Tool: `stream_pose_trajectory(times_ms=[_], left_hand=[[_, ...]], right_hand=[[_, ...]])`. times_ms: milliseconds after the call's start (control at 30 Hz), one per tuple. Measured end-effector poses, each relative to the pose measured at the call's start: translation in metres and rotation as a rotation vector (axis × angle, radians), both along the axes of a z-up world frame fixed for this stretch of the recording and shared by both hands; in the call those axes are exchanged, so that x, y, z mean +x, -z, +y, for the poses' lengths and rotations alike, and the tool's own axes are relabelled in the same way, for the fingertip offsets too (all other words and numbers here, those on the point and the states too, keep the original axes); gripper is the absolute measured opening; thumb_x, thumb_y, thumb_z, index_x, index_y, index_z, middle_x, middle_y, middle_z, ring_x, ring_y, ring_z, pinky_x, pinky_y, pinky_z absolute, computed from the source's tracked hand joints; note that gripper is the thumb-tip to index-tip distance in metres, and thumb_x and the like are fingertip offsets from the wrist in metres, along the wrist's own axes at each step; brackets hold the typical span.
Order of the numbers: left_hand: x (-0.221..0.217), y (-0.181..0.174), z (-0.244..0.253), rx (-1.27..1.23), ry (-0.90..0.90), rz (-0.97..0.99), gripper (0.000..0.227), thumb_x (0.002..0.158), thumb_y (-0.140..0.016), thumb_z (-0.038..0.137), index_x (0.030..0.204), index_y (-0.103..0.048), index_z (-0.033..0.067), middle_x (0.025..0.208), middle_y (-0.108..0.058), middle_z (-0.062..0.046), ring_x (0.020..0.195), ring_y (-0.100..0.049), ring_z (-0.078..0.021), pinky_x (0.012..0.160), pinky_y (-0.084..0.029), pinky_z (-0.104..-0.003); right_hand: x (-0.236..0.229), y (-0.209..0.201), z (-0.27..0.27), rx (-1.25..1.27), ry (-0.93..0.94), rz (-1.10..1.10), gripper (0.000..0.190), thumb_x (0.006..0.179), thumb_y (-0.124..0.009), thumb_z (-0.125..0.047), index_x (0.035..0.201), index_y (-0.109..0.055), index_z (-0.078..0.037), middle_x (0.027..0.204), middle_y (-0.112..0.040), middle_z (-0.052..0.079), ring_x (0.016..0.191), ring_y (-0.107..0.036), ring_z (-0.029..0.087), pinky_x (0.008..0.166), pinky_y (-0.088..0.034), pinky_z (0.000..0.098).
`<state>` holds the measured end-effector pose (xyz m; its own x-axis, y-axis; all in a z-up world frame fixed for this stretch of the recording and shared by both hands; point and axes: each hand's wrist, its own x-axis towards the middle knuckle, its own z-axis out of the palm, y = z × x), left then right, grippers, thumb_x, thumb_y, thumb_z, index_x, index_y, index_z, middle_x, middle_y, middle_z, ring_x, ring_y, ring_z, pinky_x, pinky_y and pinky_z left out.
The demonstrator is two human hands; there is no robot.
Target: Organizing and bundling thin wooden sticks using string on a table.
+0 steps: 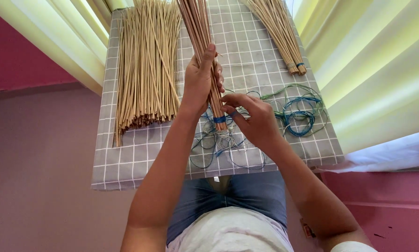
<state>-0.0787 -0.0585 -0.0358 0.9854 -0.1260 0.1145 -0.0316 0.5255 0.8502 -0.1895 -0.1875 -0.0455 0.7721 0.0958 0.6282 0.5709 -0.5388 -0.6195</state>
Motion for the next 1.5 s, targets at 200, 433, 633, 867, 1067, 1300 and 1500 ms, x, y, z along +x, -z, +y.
stream_pose_trajectory(times_ms=[200, 433, 633, 867, 1067, 1300, 1500], left_hand=[[0.004, 0.007, 0.004, 0.001, -0.029, 0.054, 0.040, 0.096, -0.068, 0.044, 0.100, -0.054, 0.0075, 0.062, -0.051, -0.006, 0.042, -0.057, -0.0170, 0.033, -0.054, -0.032], [0.006, 0.007, 0.007, -0.024, -0.024, 0.071, 0.039, 0.096, -0.067, 0.045, 0.098, -0.054, 0.0091, 0.060, -0.051, -0.005, 0.041, -0.056, -0.0154, 0.032, -0.053, -0.030], [0.001, 0.003, 0.005, 0.046, -0.036, 0.080, 0.039, 0.096, -0.067, 0.045, 0.098, -0.054, 0.0083, 0.060, -0.051, -0.006, 0.040, -0.056, -0.0157, 0.032, -0.052, -0.030], [-0.001, 0.010, 0.001, 0.210, -0.027, 0.084, 0.039, 0.095, -0.070, 0.046, 0.097, -0.057, 0.0095, 0.058, -0.058, -0.008, 0.040, -0.059, -0.0176, 0.030, -0.054, -0.032], [0.000, 0.018, -0.006, 0.270, -0.034, 0.081, 0.039, 0.096, -0.068, 0.045, 0.097, -0.056, 0.0078, 0.058, -0.058, -0.009, 0.038, -0.057, -0.0182, 0.027, -0.050, -0.032], [-0.003, 0.017, -0.007, 0.279, -0.021, 0.100, 0.040, 0.097, -0.067, 0.046, 0.097, -0.056, 0.0077, 0.058, -0.057, -0.010, 0.037, -0.055, -0.0184, 0.026, -0.048, -0.031], [-0.006, 0.016, -0.009, 0.288, 0.008, 0.111, 0.039, 0.099, -0.064, 0.044, 0.100, -0.055, 0.0060, 0.058, -0.055, -0.009, 0.039, -0.054, -0.0170, 0.027, -0.046, -0.029]], right_hand=[[-0.002, 0.003, -0.007, -0.074, -0.100, -0.050, 0.025, 0.092, -0.072, 0.004, 0.114, -0.076, -0.008, 0.095, -0.078, 0.014, 0.090, -0.075, 0.038, 0.081, -0.058, 0.0467], [-0.004, -0.007, -0.009, -0.194, -0.160, -0.114, 0.024, 0.089, -0.072, 0.008, 0.110, -0.075, -0.003, 0.094, -0.076, 0.019, 0.088, -0.075, 0.039, 0.077, -0.058, 0.0483], [-0.005, -0.012, -0.010, -0.376, -0.181, -0.209, 0.023, 0.088, -0.076, -0.001, 0.111, -0.074, -0.006, 0.094, -0.076, 0.014, 0.089, -0.076, 0.031, 0.086, -0.059, 0.0431], [-0.007, -0.014, -0.008, -0.551, -0.220, -0.233, 0.021, 0.091, -0.072, -0.005, 0.112, -0.070, -0.004, 0.087, -0.075, 0.015, 0.082, -0.077, 0.028, 0.088, -0.058, 0.0408], [-0.001, -0.006, -0.009, -0.694, -0.195, -0.256, 0.021, 0.091, -0.073, -0.012, 0.111, -0.067, -0.007, 0.081, -0.074, 0.009, 0.078, -0.077, 0.022, 0.091, -0.057, 0.0363], [-0.001, -0.005, -0.011, -0.621, -0.217, -0.156, 0.016, 0.093, -0.074, -0.016, 0.104, -0.065, -0.009, 0.079, -0.073, 0.006, 0.077, -0.078, 0.024, 0.091, -0.058, 0.0398], [0.001, -0.003, -0.009, -0.659, -0.230, -0.176, 0.012, 0.093, -0.072, -0.014, 0.100, -0.064, -0.008, 0.077, -0.071, 0.008, 0.075, -0.077, 0.024, 0.091, -0.058, 0.0389]])
